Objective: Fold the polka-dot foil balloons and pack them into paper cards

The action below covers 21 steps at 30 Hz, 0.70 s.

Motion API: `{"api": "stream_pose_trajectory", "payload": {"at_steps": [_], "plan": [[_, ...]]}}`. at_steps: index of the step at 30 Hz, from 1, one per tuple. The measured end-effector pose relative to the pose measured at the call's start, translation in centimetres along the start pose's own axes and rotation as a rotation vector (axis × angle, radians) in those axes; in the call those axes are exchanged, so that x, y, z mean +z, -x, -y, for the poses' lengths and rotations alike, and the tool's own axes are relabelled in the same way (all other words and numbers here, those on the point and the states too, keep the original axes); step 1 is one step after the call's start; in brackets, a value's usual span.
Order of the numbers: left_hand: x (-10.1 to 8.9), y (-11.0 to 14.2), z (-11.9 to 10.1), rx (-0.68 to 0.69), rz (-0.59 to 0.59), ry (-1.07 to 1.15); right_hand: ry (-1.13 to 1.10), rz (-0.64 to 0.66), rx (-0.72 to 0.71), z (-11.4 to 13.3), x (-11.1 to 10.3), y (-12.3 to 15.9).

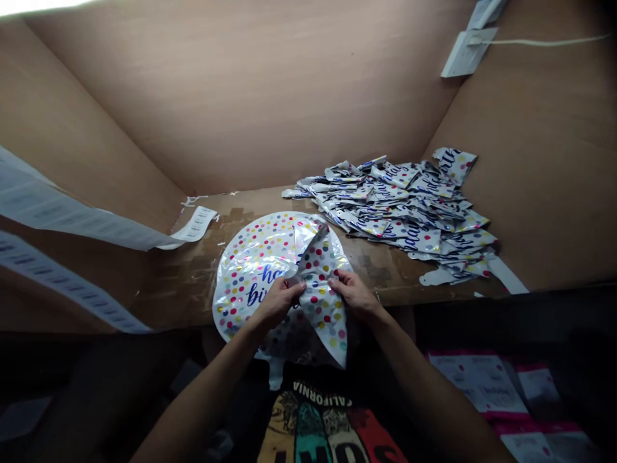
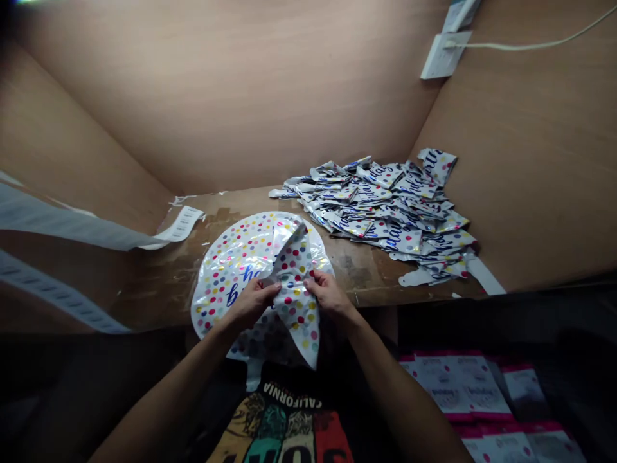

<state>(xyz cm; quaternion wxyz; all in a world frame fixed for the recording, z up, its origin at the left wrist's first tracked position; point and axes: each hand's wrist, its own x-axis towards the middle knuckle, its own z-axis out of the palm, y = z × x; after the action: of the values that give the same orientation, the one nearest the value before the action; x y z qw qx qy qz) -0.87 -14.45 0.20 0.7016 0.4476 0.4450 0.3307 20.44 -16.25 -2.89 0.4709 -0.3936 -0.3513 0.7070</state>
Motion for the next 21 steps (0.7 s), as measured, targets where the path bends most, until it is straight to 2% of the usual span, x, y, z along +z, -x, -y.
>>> {"api": "stream_pose_trajectory", "payload": {"at_steps": [3,6,11,13,15,18,21], "plan": [[-0.7,0.2,0.3,0.055,-0.051,-0.053,-0.032,-0.021,-0.004,0.3,-0.7,-0.4],[-1.3,-0.2,-0.2,0.119,-0.013,-0.037,-0.035,-0.058,0.006,0.1,-0.9,-1.4],[-1.4,-0.3,-0.8,0.006,0.038,0.234,0.035,-0.145,-0.100,0.4,-0.3,-3.5],[-1.3,0.1,-0.3,-0.044,0.118,0.151,0.084,-0.165,-0.129,0.9,-0.2,-4.0],[-1.3,0.4,0.3,-0.069,0.145,0.024,0.109,-0.173,-0.128,1.3,-0.2,-4.2],[-1.5,0.4,1.2,-0.002,0.051,-0.059,-0.004,-0.121,-0.078,1.5,-0.4,-3.7],[-1.8,0.1,1.5,0.099,-0.059,-0.067,-0.043,0.046,0.063,1.0,-0.4,-2.7]]}}
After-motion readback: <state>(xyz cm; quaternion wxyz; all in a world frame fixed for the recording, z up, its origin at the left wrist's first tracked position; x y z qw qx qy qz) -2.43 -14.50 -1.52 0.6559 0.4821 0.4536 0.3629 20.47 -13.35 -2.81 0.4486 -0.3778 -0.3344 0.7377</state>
